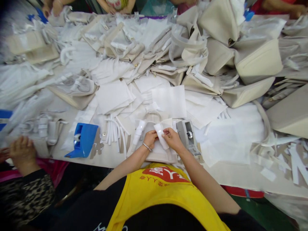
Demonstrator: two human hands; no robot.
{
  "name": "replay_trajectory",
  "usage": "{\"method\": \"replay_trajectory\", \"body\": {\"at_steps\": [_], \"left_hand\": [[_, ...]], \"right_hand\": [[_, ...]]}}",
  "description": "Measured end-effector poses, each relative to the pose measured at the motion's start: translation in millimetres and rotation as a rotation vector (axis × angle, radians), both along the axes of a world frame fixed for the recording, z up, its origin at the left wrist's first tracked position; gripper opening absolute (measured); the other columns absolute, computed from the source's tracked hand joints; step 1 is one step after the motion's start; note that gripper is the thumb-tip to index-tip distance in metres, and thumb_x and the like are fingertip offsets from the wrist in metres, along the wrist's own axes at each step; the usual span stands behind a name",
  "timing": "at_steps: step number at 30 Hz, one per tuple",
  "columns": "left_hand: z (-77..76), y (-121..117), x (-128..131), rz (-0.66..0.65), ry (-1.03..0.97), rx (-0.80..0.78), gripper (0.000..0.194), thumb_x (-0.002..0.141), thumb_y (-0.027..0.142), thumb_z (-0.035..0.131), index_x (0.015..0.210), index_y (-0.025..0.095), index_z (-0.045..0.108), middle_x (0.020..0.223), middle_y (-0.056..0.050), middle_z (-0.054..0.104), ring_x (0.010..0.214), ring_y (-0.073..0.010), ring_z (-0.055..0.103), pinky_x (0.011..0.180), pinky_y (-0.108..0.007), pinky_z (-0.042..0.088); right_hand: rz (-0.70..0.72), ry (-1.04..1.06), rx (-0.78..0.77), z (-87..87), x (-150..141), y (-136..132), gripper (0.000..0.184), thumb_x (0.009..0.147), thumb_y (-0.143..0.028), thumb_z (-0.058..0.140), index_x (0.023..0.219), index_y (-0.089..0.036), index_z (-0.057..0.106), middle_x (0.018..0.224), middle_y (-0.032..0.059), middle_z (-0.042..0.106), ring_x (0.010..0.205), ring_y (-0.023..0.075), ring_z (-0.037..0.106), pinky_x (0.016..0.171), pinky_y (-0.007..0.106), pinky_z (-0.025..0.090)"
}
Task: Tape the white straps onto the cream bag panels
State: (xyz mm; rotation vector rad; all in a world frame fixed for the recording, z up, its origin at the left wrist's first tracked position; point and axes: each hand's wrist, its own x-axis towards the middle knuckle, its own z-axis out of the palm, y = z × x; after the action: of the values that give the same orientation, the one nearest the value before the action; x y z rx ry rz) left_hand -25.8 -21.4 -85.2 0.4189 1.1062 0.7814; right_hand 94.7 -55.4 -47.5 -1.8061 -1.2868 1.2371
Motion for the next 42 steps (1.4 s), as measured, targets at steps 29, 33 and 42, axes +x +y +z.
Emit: {"method": "replay_trajectory", "body": {"at_steps": [29,33,42], "left_hand": [[14.2,0,1,-0.135,0.123,0.098,0.022,0.046,0.025,0.068,0.049,0.011,0.052,0.045,0.004,0.047,0.046,-0.0056,0.041,0.047,-0.021,0.03],[9.6,2,7,-0.073,0.154,0.036,0.025,0.047,0.027,0.068,0.049,0.012,0.048,0.043,0.005,0.044,0.043,-0.0053,0.04,0.044,-0.021,0.03],[14.2,0,10,-0.066,0.251,0.056,0.026,0.049,0.029,0.067,0.049,0.013,0.047,0.041,0.005,0.041,0.04,-0.0048,0.037,0.041,-0.02,0.028]], "right_hand": [[-0.172,0.25,-0.182,-7.9,-6,6,0.029,0.06,-0.031,0.064,0.077,-0.018,0.044,0.06,-0.0022,0.055,0.04,0.0118,0.054,0.036,0.023,0.045],[-0.167,0.206,-0.073,-1.5,18,-14,0.025,0.064,-0.026,0.06,0.085,-0.018,0.05,0.08,0.0013,0.06,0.051,0.0106,0.056,0.05,0.025,0.048],[-0.185,0.255,-0.17,-28.7,17,-96,0.034,0.077,-0.04,0.038,0.091,-0.018,0.06,0.087,0.0049,0.064,0.079,0.0195,0.058,0.067,0.033,0.047]]}}
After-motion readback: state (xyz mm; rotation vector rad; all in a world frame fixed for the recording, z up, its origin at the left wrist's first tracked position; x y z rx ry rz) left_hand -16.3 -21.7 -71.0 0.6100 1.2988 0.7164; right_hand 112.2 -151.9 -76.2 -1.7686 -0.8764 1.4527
